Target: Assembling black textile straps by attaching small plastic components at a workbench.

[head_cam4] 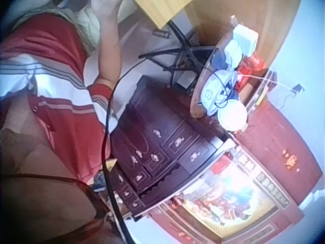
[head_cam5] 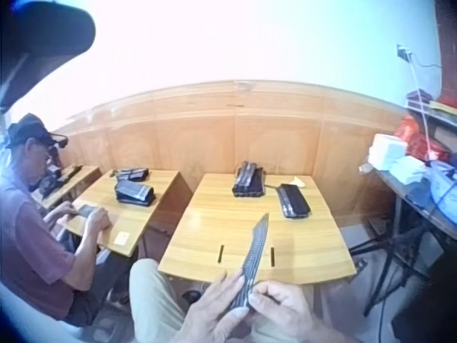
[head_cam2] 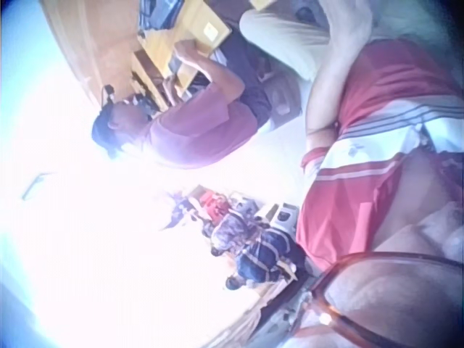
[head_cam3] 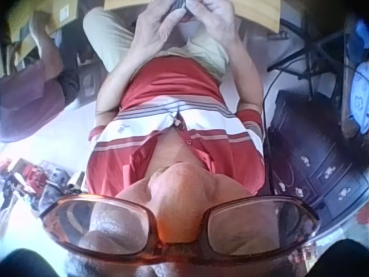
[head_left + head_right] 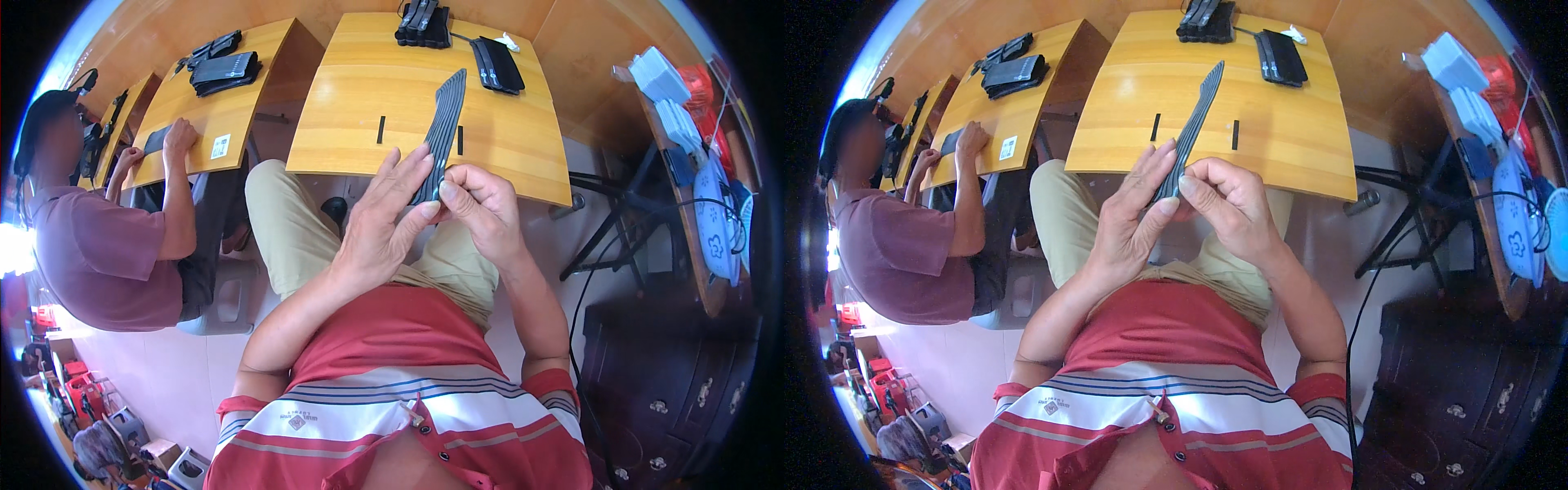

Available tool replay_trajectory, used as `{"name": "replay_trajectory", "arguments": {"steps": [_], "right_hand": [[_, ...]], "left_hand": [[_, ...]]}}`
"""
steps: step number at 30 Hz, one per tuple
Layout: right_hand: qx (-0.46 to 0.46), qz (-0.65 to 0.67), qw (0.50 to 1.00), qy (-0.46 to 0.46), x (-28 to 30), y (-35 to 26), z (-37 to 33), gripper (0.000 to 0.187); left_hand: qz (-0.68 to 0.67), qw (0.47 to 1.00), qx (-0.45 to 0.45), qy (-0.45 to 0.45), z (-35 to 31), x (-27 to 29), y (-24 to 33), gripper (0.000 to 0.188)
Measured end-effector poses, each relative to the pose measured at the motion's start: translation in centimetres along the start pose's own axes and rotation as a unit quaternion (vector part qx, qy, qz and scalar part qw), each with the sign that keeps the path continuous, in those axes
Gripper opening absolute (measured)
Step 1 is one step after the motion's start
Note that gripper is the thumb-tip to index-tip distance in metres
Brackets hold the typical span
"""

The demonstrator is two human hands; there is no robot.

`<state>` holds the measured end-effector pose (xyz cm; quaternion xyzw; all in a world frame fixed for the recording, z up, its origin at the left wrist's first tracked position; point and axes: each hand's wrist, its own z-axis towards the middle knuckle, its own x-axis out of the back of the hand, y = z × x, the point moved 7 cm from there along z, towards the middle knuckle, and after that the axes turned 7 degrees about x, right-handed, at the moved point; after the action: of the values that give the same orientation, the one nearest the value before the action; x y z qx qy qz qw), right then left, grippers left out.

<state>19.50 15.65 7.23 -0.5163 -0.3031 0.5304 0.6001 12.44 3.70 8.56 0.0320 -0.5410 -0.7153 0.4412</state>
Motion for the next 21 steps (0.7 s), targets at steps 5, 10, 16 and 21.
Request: {"name": "replay_trajectory", "arguments": {"steps": [5, 10, 16, 21], "right_hand": [[-0.003, -0.016, 1.000, 0.002, -0.14, -0.28, 0.14, 0.023], [0.008, -0.011, 1.000, 0.029, -0.61, -0.15, -0.05, 0.023], [0.020, -0.032, 0.998, 0.050, -0.71, 0.07, -0.54, 0.023], [0.022, -0.054, 0.996, 0.064, -0.48, 0.33, -0.46, 0.022]], "left_hand": [[-0.026, 0.995, -0.051, 0.084, 0.18, 0.46, 0.70, 0.032], [-0.007, 0.989, -0.095, 0.118, 0.20, 0.44, 0.96, 0.026], [-0.021, 0.991, -0.066, 0.116, -0.07, 0.09, 0.75, 0.025], [-0.020, 0.996, -0.023, 0.088, 0.22, -0.31, 0.21, 0.028]]}}
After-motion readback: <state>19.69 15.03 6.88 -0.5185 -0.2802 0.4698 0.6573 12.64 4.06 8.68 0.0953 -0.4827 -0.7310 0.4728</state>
